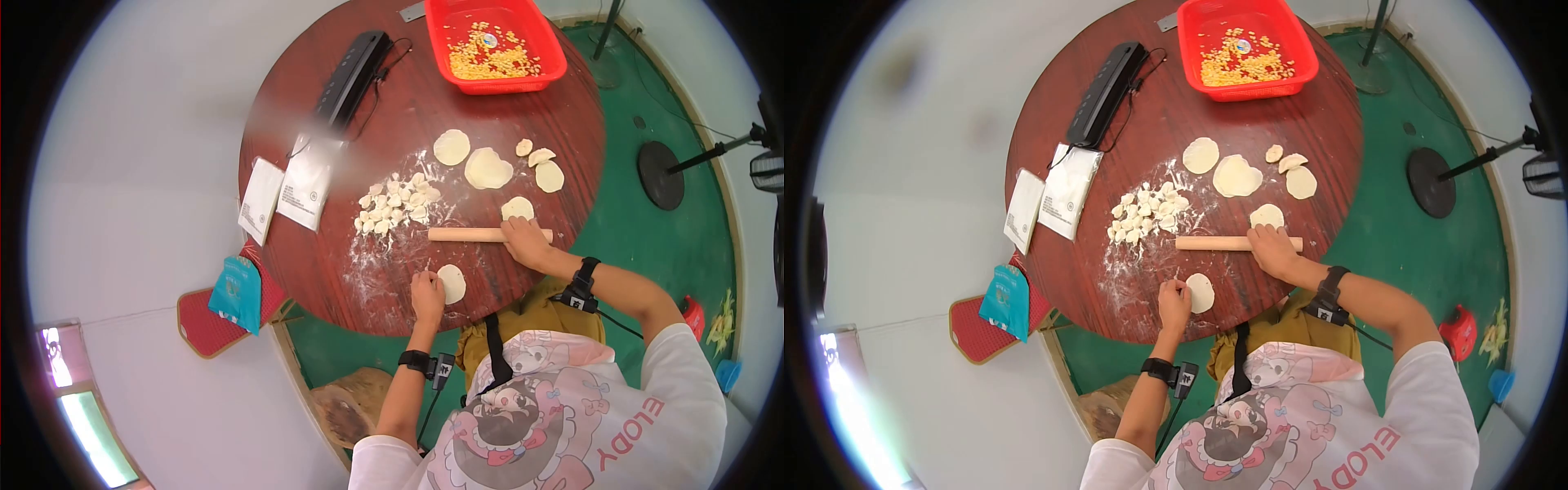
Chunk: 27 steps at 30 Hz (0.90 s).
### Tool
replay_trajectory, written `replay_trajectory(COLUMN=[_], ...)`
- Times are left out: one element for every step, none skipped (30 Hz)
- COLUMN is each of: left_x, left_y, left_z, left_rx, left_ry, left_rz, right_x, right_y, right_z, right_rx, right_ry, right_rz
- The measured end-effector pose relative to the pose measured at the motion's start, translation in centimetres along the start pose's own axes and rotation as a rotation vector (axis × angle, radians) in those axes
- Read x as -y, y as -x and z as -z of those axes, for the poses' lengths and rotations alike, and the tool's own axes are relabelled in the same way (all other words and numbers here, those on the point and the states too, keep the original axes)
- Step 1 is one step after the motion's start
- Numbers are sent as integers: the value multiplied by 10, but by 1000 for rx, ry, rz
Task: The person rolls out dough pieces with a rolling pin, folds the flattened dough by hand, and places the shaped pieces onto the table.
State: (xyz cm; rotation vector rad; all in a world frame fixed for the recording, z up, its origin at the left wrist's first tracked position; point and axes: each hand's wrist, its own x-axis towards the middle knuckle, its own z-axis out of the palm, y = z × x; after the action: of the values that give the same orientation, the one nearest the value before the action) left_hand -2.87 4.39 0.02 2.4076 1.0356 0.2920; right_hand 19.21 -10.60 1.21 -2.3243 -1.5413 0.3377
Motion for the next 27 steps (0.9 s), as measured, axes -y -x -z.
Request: replay_trajectory(left_x=[-1, -3, -8, -14, -19, -24, -27, -29, -29, -24, -15, -12, -10, -8, -7, -4, 0, 2, 4, 5, 2, -1, -6, -13, -18, -24, -30], left_y=[1, 2, 2, 2, 2, 1, 0, 0, 0, 0, 2, 2, 2, 1, 1, 1, 1, 1, 1, 0, -1, 0, 2, 4, 6, 11, 17], left_z=[-1, -3, 0, 4, 9, 13, 17, 20, 22, 19, 14, 14, 13, 11, 10, 7, 3, 1, -1, -3, -1, 1, 2, 5, 8, 10, 12], left_rx=[-9, 3, 17, 14, 81, 149, 146, 160, 175, 173, 143, 113, 112, 77, 43, 42, -12, -67, -69, -44, -18, -20, -33, -48, -50, -32, -14], left_ry=[4, 20, 38, 45, -39, -123, -119, -120, -121, -119, -30, 59, 60, 117, 175, 175, 274, 373, 374, 388, 402, 404, 392, 379, 381, 348, 313], left_rz=[9, 128, 247, 255, 346, 437, 442, 483, 523, 526, 522, 515, 517, 527, 537, 538, 519, 499, 501, 486, 472, 472, 386, 300, 300, 154, 10], right_x=[1, 2, 4, 4, 4, 6, 8, 9, 12, 14, 16, 17, 18, 19, 19, 20, 21, 22, 24, 25, 28, 30, 33, 38, 42, 46, 50], right_y=[-2, -3, -4, -4, -3, -4, -6, -7, -8, -9, -10, -11, -12, -13, -14, -14, -14, -15, -15, -16, -16, -17, -17, -17, -16, -13, -11], right_z=[-1, -2, -4, -5, -7, -7, -7, -7, -4, -2, 0, 1, 2, 1, 0, -1, -2, -2, -2, -2, 0, 2, 4, 10, 13, 9, 6], right_rx=[10, 14, -8, -30, -25, -29, -35, -33, -49, -65, -64, -65, -68, -68, -93, -117, -117, -126, -135, -135, -142, -149, -149, -214, -278, -125, -123], right_ry=[44, 49, 81, 114, 119, 161, 201, 203, 219, 235, 236, 232, 229, 230, 226, 222, 223, 217, 212, 212, 212, 213, 215, 135, 54, -46, -44], right_rz=[-16, -5, -13, -23, -17, -37, -58, -53, -62, -71, -68, -68, -68, -67, -51, -35, -34, -25, -16, -13, -6, 0, 2, 132, 262, 301, 302])
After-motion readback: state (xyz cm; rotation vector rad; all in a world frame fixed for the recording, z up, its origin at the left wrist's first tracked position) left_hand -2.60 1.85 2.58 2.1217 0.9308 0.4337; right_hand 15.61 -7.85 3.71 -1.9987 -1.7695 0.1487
